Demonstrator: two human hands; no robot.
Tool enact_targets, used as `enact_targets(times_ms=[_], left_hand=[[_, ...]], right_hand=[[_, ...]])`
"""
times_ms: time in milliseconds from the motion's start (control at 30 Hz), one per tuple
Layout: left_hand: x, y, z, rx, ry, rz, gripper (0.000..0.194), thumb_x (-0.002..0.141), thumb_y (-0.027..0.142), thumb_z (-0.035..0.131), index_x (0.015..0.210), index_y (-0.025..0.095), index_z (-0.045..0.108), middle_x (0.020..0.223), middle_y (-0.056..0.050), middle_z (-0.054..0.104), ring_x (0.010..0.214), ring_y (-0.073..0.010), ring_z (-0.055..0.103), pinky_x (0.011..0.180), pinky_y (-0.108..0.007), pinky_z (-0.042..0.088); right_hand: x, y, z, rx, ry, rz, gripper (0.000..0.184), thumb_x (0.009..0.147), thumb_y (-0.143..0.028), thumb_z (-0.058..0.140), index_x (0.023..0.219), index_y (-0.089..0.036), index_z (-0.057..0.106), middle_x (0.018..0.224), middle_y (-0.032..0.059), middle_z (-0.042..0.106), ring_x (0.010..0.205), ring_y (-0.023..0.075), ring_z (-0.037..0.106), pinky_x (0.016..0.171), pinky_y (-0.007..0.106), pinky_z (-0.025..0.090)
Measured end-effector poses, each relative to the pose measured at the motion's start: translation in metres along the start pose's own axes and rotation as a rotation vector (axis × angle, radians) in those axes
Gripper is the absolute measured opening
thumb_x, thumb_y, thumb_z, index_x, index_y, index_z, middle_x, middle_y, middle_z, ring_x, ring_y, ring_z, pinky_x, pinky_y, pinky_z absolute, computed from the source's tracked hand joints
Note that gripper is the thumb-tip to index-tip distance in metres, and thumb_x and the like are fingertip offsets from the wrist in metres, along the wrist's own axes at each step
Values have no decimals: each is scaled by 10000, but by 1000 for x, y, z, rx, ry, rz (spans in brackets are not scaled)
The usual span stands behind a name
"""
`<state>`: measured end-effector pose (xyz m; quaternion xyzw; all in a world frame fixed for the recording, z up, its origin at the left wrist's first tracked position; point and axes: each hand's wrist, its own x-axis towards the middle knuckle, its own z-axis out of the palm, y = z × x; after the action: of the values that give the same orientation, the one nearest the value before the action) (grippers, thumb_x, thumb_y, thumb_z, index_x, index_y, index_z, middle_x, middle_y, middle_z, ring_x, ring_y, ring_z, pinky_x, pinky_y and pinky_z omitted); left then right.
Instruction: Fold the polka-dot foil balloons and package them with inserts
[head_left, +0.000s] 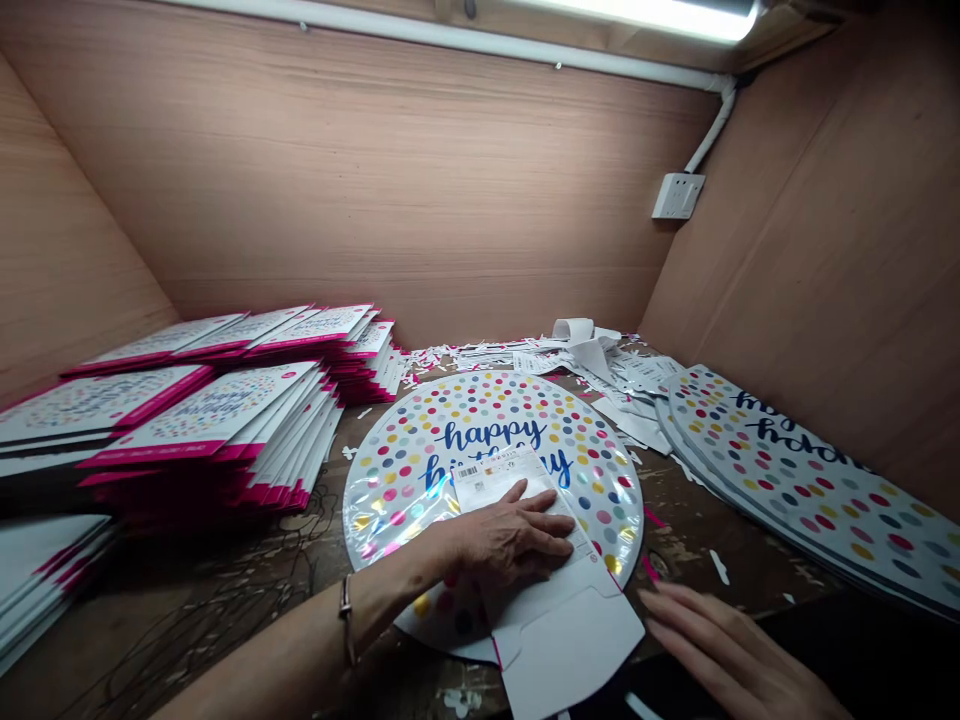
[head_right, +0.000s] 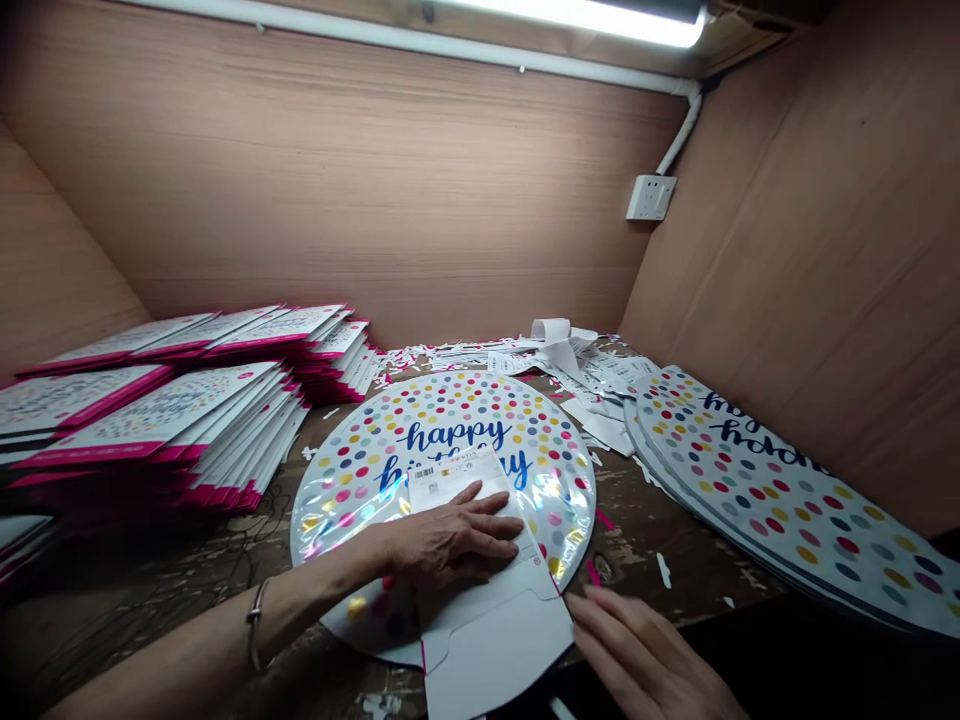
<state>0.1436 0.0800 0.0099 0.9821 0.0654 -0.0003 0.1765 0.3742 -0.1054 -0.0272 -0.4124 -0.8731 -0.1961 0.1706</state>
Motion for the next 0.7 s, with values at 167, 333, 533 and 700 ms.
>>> enact_targets(times_ms=[167, 333, 533, 700], left_hand=[[-19, 20, 13, 114, 129, -59, 217, 869, 215, 489, 1059, 227, 594, 1296, -55, 482, 1280, -234, 335, 1092, -417, 168], [-56, 50, 58, 215, 351, 11, 180, 873, 222, 510, 1012, 138, 586, 1061, -92, 607, 1053, -202, 532, 1043, -367, 321], [-63, 64, 66, 206, 493, -58, 284, 932, 286, 393, 1007, 85, 580, 1005, -131, 586, 1035, -217, 525, 987, -354, 402], [-57, 66, 68, -20, 575, -258, 373, 947, 198, 252, 755, 137, 566, 782, -75, 557, 788, -167, 551, 767, -291, 499]], right_hand=[[55, -4, 7, 127, -57, 18, 283, 866, -194, 446, 1090, -166, 617, 1181, 73, 601, 1095, 207, 545, 882, 330, 496], [48, -9, 20, 205, 21, -4, 239, 909, -258, 447, 1044, -183, 630, 1150, 67, 621, 1089, 199, 553, 880, 325, 492], [50, -15, 27, 392, 93, 98, 214, 921, -157, 382, 885, -168, 593, 952, 53, 677, 900, 165, 613, 843, 319, 467], [60, -19, 40, 495, 5, 411, 246, 897, -143, 344, 702, -184, 489, 647, 13, 556, 611, 156, 548, 573, 289, 404]])
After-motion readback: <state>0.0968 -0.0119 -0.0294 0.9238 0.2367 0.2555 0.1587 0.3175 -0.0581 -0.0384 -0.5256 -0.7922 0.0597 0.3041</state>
